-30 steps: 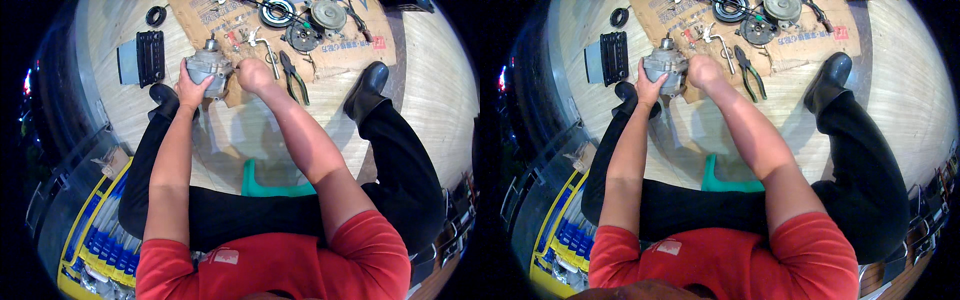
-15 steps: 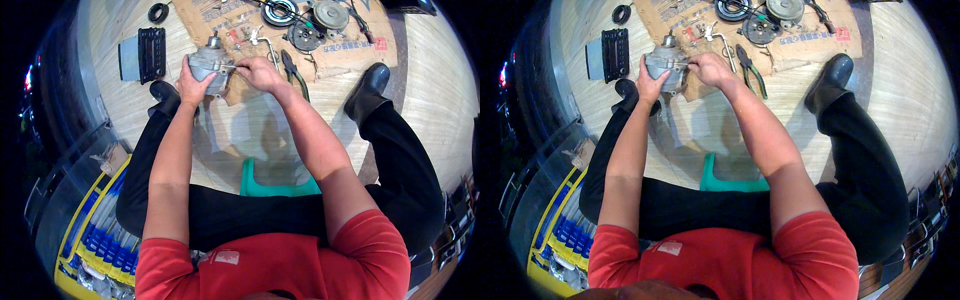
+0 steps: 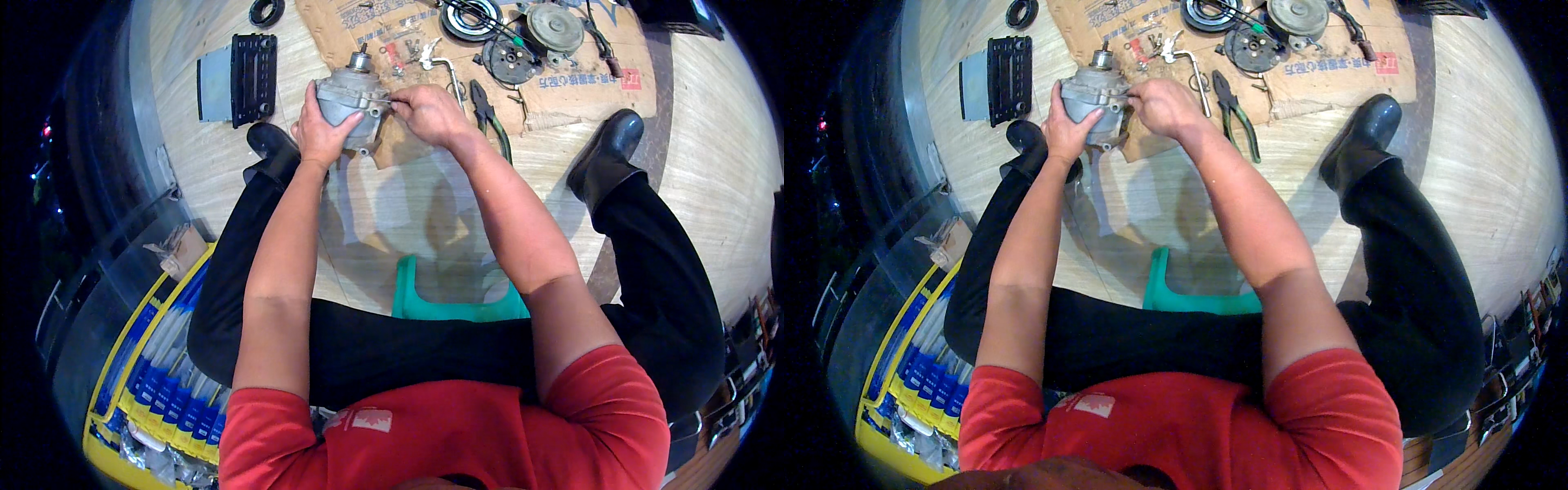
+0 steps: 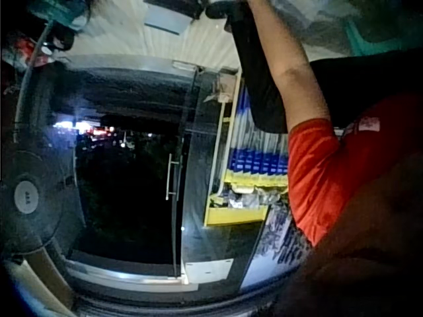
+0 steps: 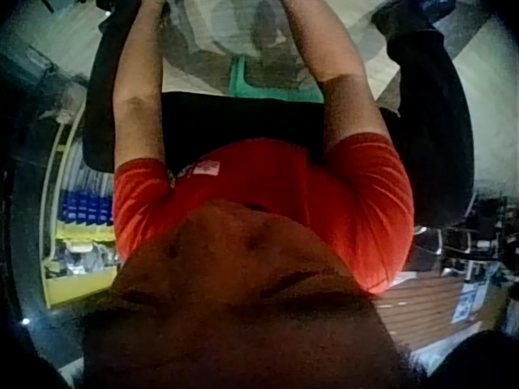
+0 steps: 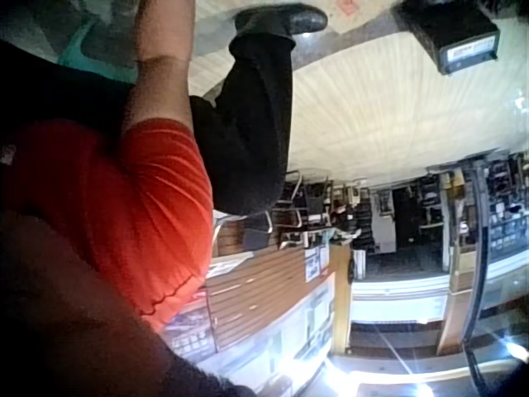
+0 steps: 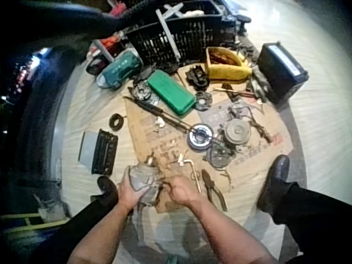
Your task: The person assembles a motor component by inserting internal coils and small parts into a metal housing, then uses pliers to secure a long spring-like piece into the assembly.
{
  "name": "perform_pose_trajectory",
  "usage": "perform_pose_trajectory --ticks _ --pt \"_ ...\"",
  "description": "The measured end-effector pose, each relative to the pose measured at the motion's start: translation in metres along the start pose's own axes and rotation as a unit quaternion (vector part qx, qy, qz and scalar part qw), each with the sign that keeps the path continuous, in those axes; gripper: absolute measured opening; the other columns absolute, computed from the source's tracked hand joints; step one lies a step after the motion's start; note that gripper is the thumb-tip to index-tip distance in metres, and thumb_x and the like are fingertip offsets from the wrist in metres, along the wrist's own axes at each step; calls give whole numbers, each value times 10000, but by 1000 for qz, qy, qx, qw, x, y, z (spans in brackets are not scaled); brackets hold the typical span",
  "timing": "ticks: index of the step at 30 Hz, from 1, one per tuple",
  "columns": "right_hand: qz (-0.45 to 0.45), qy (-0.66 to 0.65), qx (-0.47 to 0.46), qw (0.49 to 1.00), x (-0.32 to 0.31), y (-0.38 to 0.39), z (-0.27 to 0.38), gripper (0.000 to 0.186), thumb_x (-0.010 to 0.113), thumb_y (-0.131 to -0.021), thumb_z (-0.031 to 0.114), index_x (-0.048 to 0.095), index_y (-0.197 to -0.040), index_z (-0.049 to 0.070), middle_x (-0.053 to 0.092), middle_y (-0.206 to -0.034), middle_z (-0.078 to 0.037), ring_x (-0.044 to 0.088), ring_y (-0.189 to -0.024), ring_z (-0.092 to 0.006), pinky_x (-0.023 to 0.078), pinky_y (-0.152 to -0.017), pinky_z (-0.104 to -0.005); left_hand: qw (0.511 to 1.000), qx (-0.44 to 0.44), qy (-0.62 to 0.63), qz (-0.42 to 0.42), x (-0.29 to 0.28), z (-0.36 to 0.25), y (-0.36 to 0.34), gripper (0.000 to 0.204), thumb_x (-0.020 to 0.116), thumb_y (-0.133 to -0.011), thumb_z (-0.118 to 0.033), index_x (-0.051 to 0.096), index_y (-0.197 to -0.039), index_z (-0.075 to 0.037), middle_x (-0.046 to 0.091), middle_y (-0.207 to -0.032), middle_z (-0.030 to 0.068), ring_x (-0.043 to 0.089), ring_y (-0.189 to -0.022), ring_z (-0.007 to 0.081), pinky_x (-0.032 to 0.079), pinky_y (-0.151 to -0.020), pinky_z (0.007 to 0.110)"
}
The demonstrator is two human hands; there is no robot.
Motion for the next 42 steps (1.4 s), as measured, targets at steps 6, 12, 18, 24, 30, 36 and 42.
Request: perform_pose_trajectory --ticks 6,12,18,24,30,36,42 --pt "-16 2 -20 1000 -8 -1 13 265 583 -892 255 694 -1054 77 678 -981 -184 633 -948 -359 495 -844 -427 1000 -6 -7 9 -2 -4 1 1123 790 -612 -574 258 -1479 -98 509 -1357 208 496 -1244 345 332 -1009 493" --pt "-3 6 -14 1000 -1 -3 9 246 576 -886 260 696 -1032 103 679 -986 -174 630 -959 -360 495 -842 -454 1000 6 -8 -4 0 -1 1 1122 787 -610 -581 263 -1475 -95 520 -1338 211 506 -1228 347 333 -1006 494" --pt "-1 -8 3 1000 2 -3 7 274 589 -893 255 694 -1061 66 681 -1005 -178 639 -961 -350 498 -854 -413 1000 0 -5 0 -1 -4 1 1111 789 -608 -576 278 -1466 -89 521 -1340 206 504 -1233 346 330 -1014 497" --pt "-9 -17 6 1000 2 -3 5 277 592 -894 261 700 -1059 66 680 -1017 -180 642 -965 -343 501 -859 -404 1000 6 -2 -5 -2 -4 1 1104 790 -610 -566 280 -1465 -87 522 -1341 200 506 -1235 335 332 -1014 493" --pt "-33 31 -33 998 6 -2 8 244 589 -889 242 693 -1029 70 684 -969 -164 638 -924 -359 503 -827 -432 1000 -2 -3 5 -4 -8 2 1111 792 -612 -567 277 -1468 -80 520 -1338 207 503 -1235 337 333 -1011 494" --pt "-92 59 -16 994 15 8 21 213 582 -884 208 678 -1003 59 674 -914 -166 634 -875 -374 503 -792 -451 1000 -2 -16 0 -2 -8 2 1127 790 -614 -577 262 -1475 -77 520 -1333 210 505 -1224 342 332 -1004 505" --pt "-146 -68 36 986 34 15 19 206 607 -879 165 693 -1018 39 678 -936 -184 647 -881 -363 512 -798 -422 1000 -3 -29 -5 -1 -8 2 1126 780 -623 -596 259 -1478 -79 530 -1316 206 511 -1213 339 336 -994 514"
Point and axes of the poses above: each hand's wrist, its own y-axis away from the middle knuckle, its own x-axis out of the palm, z = x × y, the point moved 3 cm from there along -y, towards the middle knuckle
